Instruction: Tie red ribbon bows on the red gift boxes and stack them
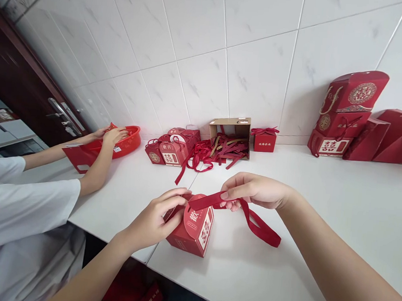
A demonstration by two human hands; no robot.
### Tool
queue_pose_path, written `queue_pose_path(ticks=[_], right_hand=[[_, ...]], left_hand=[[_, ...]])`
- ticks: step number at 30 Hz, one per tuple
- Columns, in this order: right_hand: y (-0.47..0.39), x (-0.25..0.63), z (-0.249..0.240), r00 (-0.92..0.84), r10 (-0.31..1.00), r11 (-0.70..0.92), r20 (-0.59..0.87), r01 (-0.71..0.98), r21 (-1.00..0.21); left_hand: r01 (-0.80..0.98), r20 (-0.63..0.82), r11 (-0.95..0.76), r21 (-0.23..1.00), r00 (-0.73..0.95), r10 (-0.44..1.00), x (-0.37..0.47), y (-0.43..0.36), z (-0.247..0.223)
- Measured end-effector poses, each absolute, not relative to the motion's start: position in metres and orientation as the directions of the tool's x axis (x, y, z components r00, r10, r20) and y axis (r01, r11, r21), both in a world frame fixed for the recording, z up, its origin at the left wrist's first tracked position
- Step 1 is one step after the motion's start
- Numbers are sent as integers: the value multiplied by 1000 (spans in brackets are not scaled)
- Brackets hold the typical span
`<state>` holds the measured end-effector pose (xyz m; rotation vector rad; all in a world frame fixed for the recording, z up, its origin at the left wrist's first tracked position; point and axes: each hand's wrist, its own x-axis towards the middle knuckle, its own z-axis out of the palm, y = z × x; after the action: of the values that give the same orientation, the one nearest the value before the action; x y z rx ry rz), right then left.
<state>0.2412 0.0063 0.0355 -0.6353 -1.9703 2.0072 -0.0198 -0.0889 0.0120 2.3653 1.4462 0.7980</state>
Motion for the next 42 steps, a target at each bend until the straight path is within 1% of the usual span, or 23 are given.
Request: queue_pose_path(ticks=[9,19,22,25,28,31,35,39,42], right_hand=[[20,247,20,-877,454,-106,-154,119,-987],[9,236,24,-876,451,-101,-173,142,-985],[5,234,27,-868,457,-51,-195,193,-980],[4,236,31,-833,506,29,-224,276,-961],[5,239,33,-793,550,67,-262,354,-933],[4,241,35,-794,535,100,-288,398,-912],[-1,238,37,-804,537,124,-258,377,-918],[-5,233,40,-787,576,83,-220,324,-942],[-6,233,40,-774,596,53,-214,304,-951]], left_hand=[[730,325,-485,481,365,872,-21,-89,9],[742,334,-491,456,368,867,-19,-91,10],[745,354,-494,449,360,863,-19,-92,11],[765,337,-479,431,356,872,-19,-92,12],[791,339,-465,398,344,876,-19,-94,14],[808,386,-471,352,333,860,-18,-95,15],[819,482,-498,286,326,813,-15,-95,14],[820,601,-532,212,320,732,-12,-94,14],[812,657,-559,166,332,677,-10,-93,12]])
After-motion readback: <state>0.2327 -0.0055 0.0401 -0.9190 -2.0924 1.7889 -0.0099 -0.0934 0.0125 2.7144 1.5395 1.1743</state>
